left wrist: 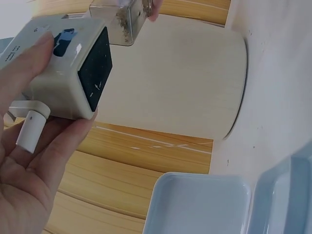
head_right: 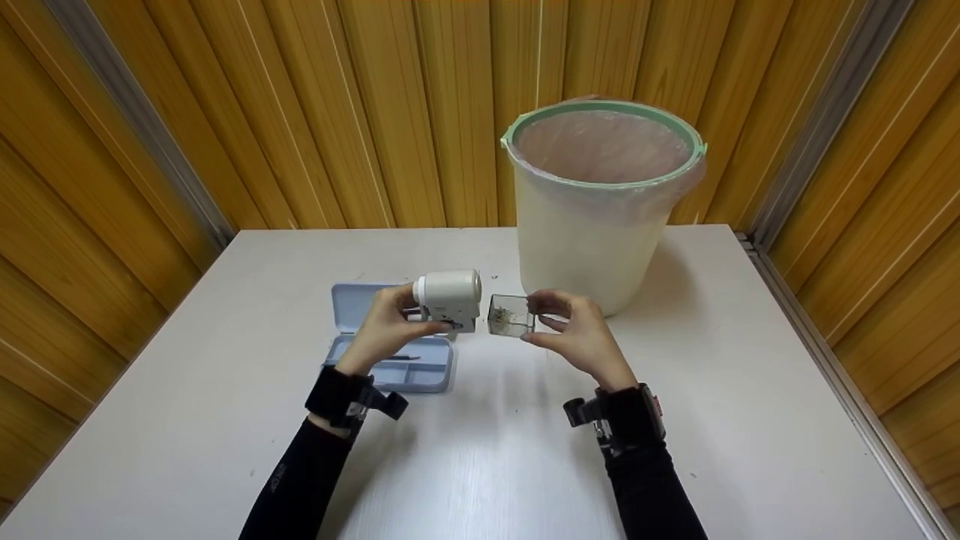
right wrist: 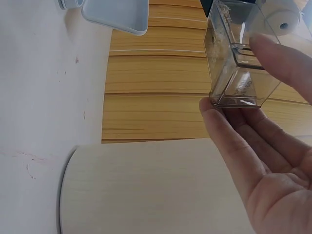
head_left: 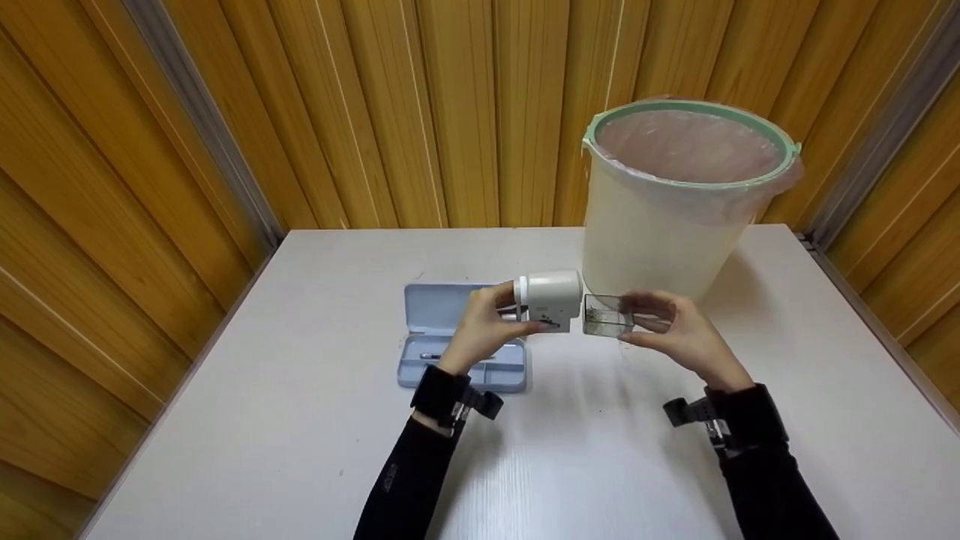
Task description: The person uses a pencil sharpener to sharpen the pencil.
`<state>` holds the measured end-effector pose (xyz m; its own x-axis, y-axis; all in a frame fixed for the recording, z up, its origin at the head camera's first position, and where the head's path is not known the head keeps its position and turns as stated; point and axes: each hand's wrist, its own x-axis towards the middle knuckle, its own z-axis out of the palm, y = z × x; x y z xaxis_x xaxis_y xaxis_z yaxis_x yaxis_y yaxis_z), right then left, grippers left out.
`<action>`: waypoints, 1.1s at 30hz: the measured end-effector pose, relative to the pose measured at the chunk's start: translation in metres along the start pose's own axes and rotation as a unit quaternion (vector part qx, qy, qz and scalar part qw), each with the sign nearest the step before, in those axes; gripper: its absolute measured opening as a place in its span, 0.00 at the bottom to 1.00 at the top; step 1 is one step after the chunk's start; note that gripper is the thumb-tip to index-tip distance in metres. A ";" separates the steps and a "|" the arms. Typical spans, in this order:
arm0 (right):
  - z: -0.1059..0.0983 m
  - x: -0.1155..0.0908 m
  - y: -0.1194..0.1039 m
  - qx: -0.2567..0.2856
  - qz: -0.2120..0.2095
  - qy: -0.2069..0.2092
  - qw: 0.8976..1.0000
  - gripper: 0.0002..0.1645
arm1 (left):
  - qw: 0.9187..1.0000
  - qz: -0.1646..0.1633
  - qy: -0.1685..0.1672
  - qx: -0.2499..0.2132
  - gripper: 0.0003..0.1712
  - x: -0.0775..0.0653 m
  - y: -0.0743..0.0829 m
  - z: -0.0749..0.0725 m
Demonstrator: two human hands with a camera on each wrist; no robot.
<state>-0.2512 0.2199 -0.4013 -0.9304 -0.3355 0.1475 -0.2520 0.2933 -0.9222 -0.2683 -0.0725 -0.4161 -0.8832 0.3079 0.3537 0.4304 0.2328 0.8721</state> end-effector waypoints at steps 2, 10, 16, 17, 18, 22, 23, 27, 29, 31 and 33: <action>-0.002 -0.001 -0.001 -0.006 0.002 0.005 1.000 0.37 | 1.000 0.003 -0.005 -0.006 0.30 0.001 0.000 0.001; -0.028 -0.003 -0.035 -0.052 -0.022 0.056 0.997 0.34 | 1.000 0.005 -0.003 0.007 0.30 0.000 0.000 0.002; -0.059 0.002 -0.086 -0.093 -0.062 0.147 0.983 0.33 | 1.000 0.007 -0.013 0.014 0.29 -0.001 -0.001 0.004; -0.064 0.004 -0.094 -0.097 -0.065 0.164 0.979 0.33 | 1.000 0.007 -0.015 0.012 0.29 -0.001 -0.001 0.004; -0.069 0.007 -0.101 -0.105 -0.066 0.182 0.975 0.33 | 1.000 0.007 -0.017 0.013 0.29 0.000 -0.001 0.004; -0.088 0.024 -0.119 -0.130 -0.068 0.239 0.960 0.32 | 0.999 0.014 -0.024 0.017 0.29 0.000 -0.002 0.005; -0.091 0.029 -0.121 -0.140 -0.067 0.252 0.955 0.32 | 0.999 0.015 -0.027 0.018 0.29 -0.001 -0.002 0.005; -0.101 0.049 -0.122 -0.199 -0.061 0.283 0.936 0.35 | 0.999 0.018 -0.036 0.028 0.29 -0.002 -0.002 0.005; -0.103 0.058 -0.121 -0.231 -0.060 0.287 0.928 0.36 | 0.999 0.016 -0.041 0.024 0.28 -0.002 -0.003 0.006; -0.104 0.065 -0.119 -0.255 -0.062 0.283 0.922 0.36 | 0.999 0.018 -0.046 0.018 0.28 -0.001 -0.004 0.007; -0.104 0.071 -0.118 -0.277 -0.068 0.275 0.918 0.36 | 0.999 0.019 -0.047 0.015 0.28 -0.001 -0.005 0.008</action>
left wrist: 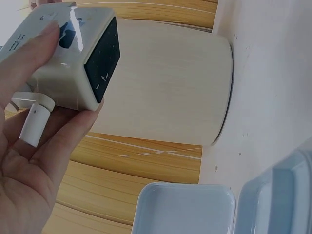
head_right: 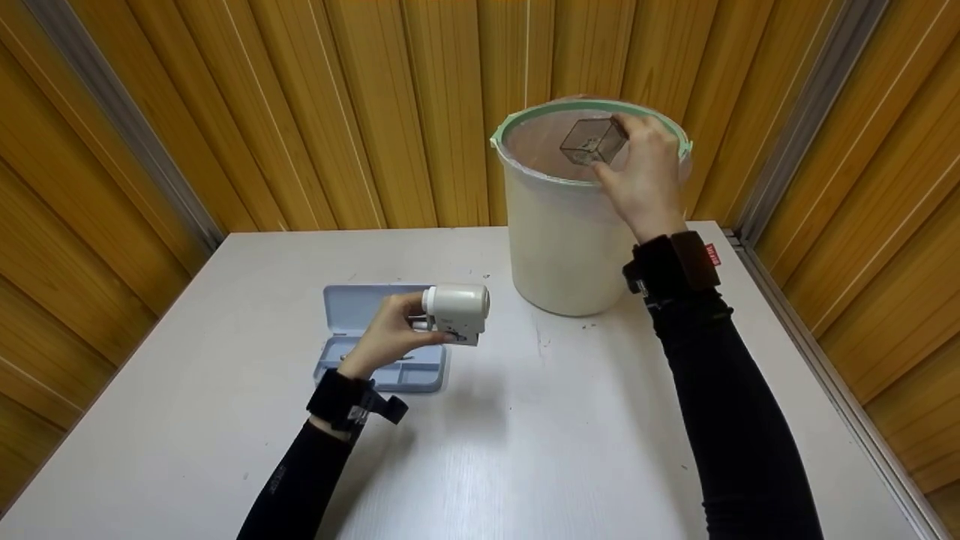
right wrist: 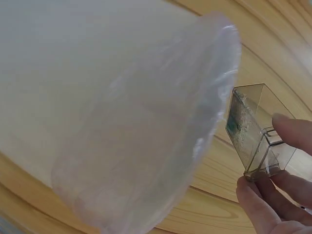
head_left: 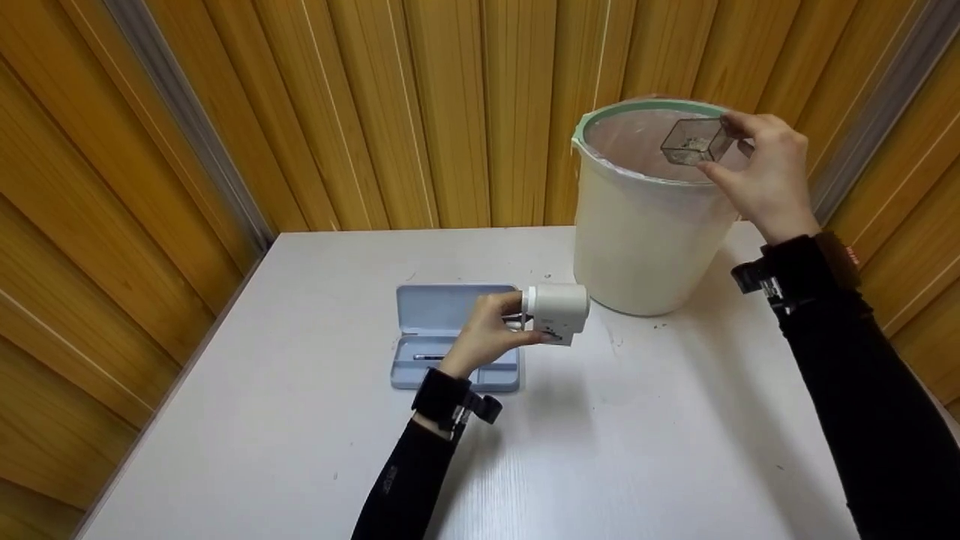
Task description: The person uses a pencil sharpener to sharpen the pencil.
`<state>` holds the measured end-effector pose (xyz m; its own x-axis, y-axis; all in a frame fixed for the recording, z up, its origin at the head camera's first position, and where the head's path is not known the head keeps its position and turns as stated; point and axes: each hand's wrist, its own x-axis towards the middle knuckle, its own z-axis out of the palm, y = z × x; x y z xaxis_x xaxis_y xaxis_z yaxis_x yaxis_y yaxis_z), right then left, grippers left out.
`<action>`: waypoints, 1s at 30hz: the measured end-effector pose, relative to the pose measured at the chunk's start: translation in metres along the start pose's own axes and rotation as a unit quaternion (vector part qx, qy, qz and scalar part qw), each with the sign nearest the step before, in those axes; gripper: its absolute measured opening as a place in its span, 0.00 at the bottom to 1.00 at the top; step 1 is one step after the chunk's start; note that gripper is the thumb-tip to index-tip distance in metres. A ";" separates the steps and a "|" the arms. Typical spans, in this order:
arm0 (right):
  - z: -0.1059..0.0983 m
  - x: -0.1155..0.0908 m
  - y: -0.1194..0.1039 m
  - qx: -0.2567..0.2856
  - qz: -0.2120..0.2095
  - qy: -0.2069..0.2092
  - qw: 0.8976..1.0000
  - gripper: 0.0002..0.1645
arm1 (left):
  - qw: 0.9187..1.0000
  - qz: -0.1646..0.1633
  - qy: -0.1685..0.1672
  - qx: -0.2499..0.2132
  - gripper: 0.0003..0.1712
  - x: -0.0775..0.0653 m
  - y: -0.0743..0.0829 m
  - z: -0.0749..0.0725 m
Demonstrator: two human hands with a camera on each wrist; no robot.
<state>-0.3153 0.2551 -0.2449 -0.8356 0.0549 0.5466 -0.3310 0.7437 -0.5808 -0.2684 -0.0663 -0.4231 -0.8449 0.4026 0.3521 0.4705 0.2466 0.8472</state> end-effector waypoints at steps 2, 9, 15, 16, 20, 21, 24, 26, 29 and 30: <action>0.003 0.005 0.002 -0.014 -0.016 -0.010 1.000 0.35 | 1.000 0.001 0.001 0.002 0.28 0.001 0.000 0.001; 0.010 0.018 0.007 -0.089 -0.102 -0.059 0.989 0.32 | 1.000 0.009 0.000 -0.001 0.28 0.002 -0.001 0.002; 0.013 0.026 0.014 -0.118 -0.186 -0.101 0.970 0.24 | 1.000 0.009 0.001 0.011 0.29 0.003 -0.001 0.004; 0.013 0.027 0.014 -0.113 -0.189 -0.112 0.969 0.23 | 1.000 0.008 0.001 0.010 0.29 0.004 -0.001 0.004; 0.012 0.030 0.016 -0.144 -0.216 -0.148 0.954 0.23 | 1.000 0.001 0.000 0.005 0.29 0.004 -0.001 0.006; 0.012 0.032 0.016 -0.173 -0.234 -0.151 0.945 0.23 | 1.000 0.000 0.000 0.004 0.29 0.004 -0.001 0.006; 0.012 0.035 0.017 -0.246 -0.292 -0.146 0.913 0.24 | 1.000 0.000 0.000 0.003 0.29 0.005 0.000 0.007; 0.012 0.036 0.019 -0.270 -0.320 -0.140 0.897 0.23 | 1.000 0.002 0.001 0.003 0.29 0.005 0.000 0.007; 0.013 0.037 0.021 -0.287 -0.348 -0.129 0.883 0.21 | 1.000 0.000 0.003 0.003 0.29 0.006 0.000 0.008; 0.014 0.038 0.021 -0.290 -0.353 -0.126 0.880 0.21 | 1.000 -0.002 0.003 0.001 0.29 0.006 0.001 0.008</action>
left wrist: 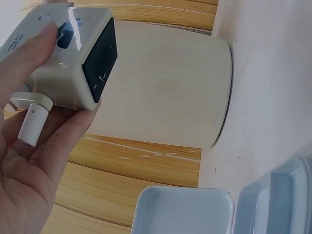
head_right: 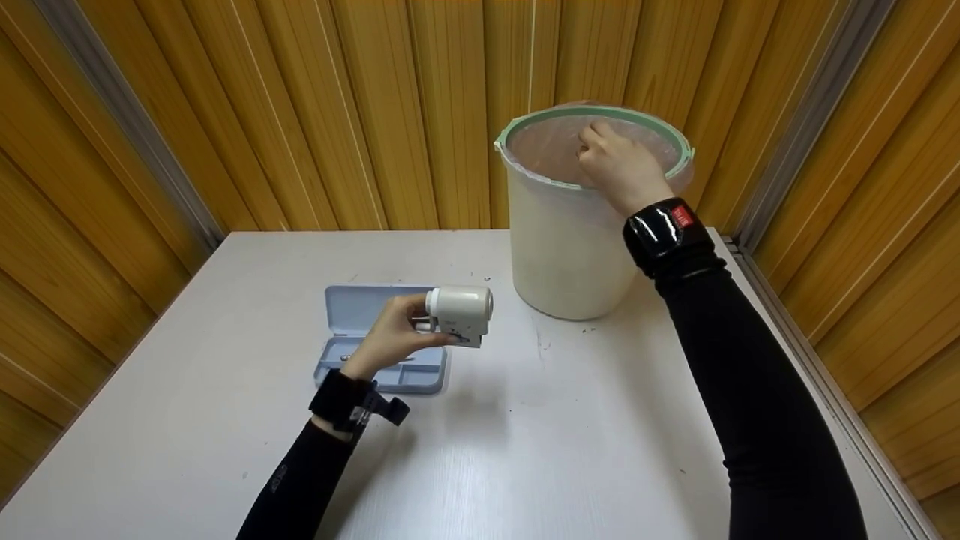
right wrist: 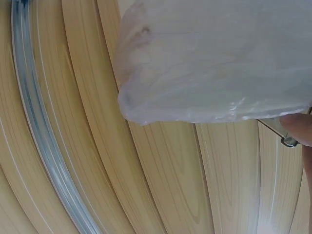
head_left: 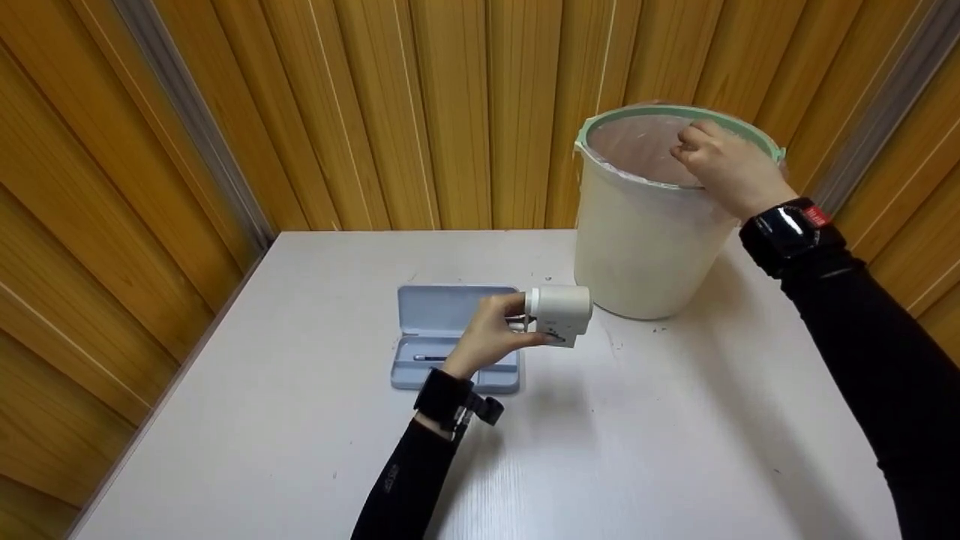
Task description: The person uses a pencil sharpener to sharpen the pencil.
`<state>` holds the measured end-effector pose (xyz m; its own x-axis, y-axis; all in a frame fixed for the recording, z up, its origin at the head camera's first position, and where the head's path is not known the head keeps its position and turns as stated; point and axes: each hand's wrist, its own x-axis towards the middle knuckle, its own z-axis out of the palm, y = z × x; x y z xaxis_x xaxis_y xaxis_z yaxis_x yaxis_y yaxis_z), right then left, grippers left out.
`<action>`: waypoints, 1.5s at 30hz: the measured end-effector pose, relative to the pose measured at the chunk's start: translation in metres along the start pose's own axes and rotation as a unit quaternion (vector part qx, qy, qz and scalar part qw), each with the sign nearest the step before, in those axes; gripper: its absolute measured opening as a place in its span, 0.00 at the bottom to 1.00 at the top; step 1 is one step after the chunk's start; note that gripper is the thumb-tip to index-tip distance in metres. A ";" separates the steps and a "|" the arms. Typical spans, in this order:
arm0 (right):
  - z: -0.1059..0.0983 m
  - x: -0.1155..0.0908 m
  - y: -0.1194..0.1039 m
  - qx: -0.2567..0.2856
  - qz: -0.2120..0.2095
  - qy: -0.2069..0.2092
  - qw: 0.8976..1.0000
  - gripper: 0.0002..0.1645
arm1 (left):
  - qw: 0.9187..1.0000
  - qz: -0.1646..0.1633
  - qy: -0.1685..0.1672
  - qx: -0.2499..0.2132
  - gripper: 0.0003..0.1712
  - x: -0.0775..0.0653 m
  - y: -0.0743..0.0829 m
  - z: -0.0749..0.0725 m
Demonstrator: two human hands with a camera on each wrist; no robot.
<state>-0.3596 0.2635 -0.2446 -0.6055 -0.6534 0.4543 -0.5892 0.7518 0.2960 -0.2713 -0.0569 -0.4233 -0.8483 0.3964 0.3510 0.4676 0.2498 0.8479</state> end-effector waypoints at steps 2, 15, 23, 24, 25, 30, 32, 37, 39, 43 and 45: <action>0.000 0.000 -0.001 -0.011 -0.001 0.002 1.000 0.21 | 1.000 -0.003 0.000 -0.003 0.29 0.000 0.001 0.000; -0.005 -0.006 -0.001 0.084 0.104 0.053 0.990 0.26 | 1.000 0.016 0.003 -0.008 0.29 0.000 -0.003 -0.001; -0.005 -0.012 -0.006 0.203 0.229 0.096 0.947 0.32 | 1.000 0.016 0.010 -0.003 0.29 -0.001 -0.002 -0.001; -0.005 -0.014 -0.007 0.224 0.245 0.106 0.937 0.32 | 1.000 0.015 0.011 -0.005 0.29 -0.001 -0.002 0.000; -0.005 -0.015 -0.009 0.245 0.263 0.114 0.926 0.33 | 1.000 0.013 0.013 -0.007 0.29 -0.001 -0.001 0.000; -0.004 -0.025 -0.017 0.339 0.324 0.155 0.870 0.34 | 1.000 0.002 0.023 -0.013 0.28 0.000 -0.001 0.000; -0.003 -0.029 -0.022 0.373 0.326 0.175 0.851 0.33 | 1.000 0.000 0.028 -0.012 0.28 -0.001 -0.001 0.000; 0.000 -0.044 -0.042 0.462 0.295 0.200 0.812 0.32 | 0.999 0.001 0.039 -0.010 0.27 -0.001 0.000 -0.001; 0.002 -0.053 -0.052 0.495 0.274 0.195 0.801 0.31 | 0.999 0.006 0.044 -0.014 0.27 -0.001 0.000 -0.002; 0.017 -0.074 -0.074 0.562 0.228 0.173 0.776 0.30 | 0.998 0.012 0.053 -0.019 0.28 -0.001 0.000 -0.004; 0.029 -0.083 -0.085 0.591 0.218 0.159 0.760 0.31 | 0.998 0.011 0.056 -0.019 0.28 -0.001 0.000 -0.004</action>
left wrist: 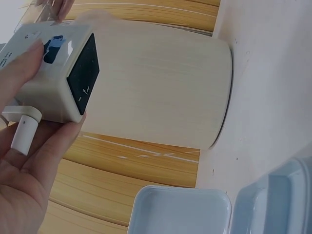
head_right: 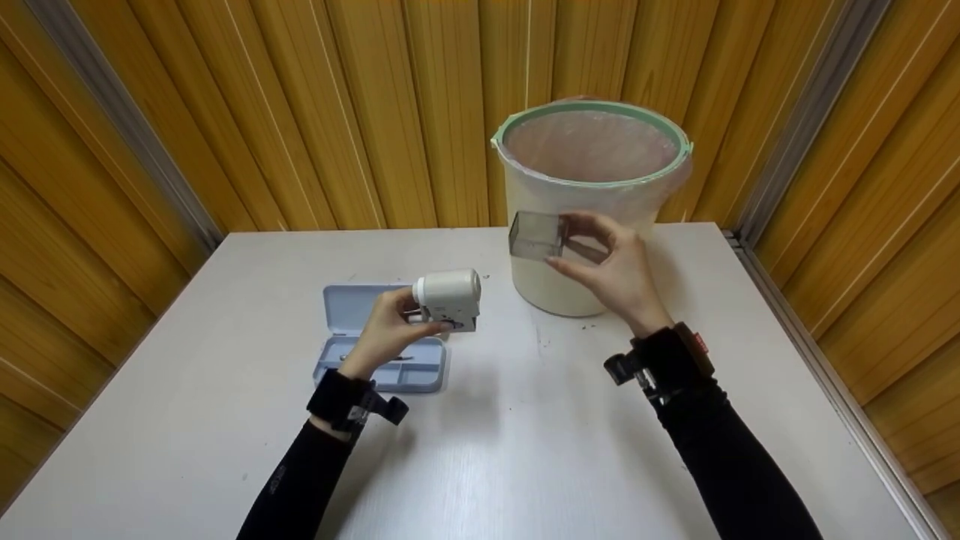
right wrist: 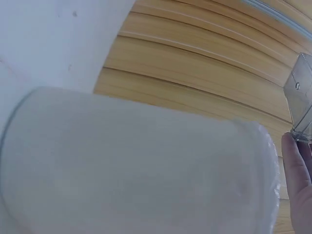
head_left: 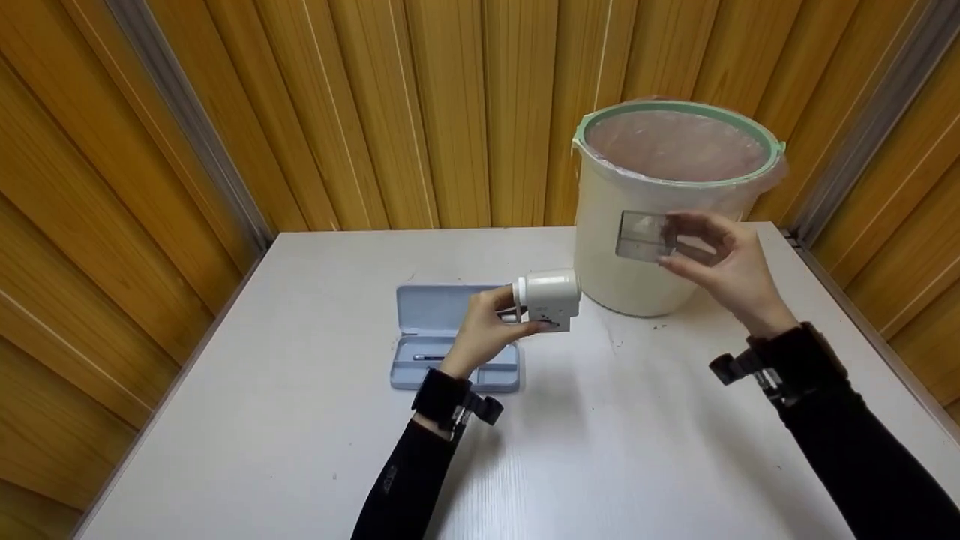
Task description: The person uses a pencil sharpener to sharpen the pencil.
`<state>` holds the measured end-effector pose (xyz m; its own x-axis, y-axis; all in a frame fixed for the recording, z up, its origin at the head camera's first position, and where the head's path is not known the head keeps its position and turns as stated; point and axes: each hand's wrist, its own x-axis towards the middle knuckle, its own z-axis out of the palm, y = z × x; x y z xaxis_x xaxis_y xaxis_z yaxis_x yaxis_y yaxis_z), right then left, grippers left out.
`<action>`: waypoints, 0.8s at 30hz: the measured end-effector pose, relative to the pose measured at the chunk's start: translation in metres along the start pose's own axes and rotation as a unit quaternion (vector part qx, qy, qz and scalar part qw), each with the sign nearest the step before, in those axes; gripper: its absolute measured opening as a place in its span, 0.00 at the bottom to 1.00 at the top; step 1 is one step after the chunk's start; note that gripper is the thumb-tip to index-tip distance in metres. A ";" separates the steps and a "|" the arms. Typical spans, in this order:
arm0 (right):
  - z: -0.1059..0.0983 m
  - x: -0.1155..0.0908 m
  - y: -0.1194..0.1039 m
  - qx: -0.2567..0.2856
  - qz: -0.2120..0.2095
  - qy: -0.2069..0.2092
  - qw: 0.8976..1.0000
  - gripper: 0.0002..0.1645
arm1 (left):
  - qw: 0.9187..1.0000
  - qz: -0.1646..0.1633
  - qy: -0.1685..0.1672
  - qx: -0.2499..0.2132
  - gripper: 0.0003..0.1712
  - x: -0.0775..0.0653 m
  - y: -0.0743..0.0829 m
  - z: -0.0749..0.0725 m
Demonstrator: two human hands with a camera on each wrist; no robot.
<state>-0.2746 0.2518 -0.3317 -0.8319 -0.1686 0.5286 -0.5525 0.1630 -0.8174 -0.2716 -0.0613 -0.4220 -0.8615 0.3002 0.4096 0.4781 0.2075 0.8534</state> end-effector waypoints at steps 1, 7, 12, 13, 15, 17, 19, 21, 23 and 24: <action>0.004 -0.006 0.006 0.018 0.007 -0.006 1.000 0.31 | 1.000 -0.001 0.002 0.000 0.28 0.000 0.000 0.000; 0.027 -0.037 0.041 0.025 0.056 -0.039 0.997 0.32 | 1.000 -0.005 0.010 0.010 0.28 -0.001 0.000 -0.002; 0.044 -0.051 0.060 0.021 0.087 -0.066 0.994 0.35 | 1.000 -0.008 0.009 0.010 0.28 -0.003 0.000 -0.001; 0.046 -0.052 0.062 0.023 0.089 -0.070 0.993 0.35 | 1.000 -0.008 0.007 0.008 0.28 -0.003 0.000 -0.001; 0.050 -0.054 0.064 0.032 0.094 -0.075 0.992 0.36 | 1.000 -0.007 0.001 0.004 0.28 -0.003 0.000 -0.001; 0.053 -0.053 0.065 0.039 0.096 -0.081 0.991 0.36 | 1.000 -0.006 -0.006 0.002 0.28 -0.003 0.000 -0.001; 0.054 -0.052 0.065 0.038 0.093 -0.089 0.991 0.36 | 1.000 -0.005 -0.009 0.003 0.27 -0.002 0.000 0.000; 0.054 -0.051 0.064 0.037 0.093 -0.098 0.990 0.36 | 1.000 -0.005 -0.010 0.004 0.28 -0.003 0.000 0.000; 0.054 -0.049 0.063 0.034 0.091 -0.104 0.990 0.37 | 1.000 -0.003 -0.008 0.007 0.28 -0.003 0.000 0.000; 0.055 -0.049 0.063 0.035 0.090 -0.105 0.990 0.37 | 1.000 -0.002 -0.007 0.008 0.28 -0.003 0.000 0.000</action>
<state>-0.2659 0.2172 -0.4213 -0.8836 -0.3418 0.3200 -0.3854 0.1430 -0.9116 -0.2687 -0.0620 -0.4234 -0.8609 0.3128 0.4013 0.4774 0.2238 0.8497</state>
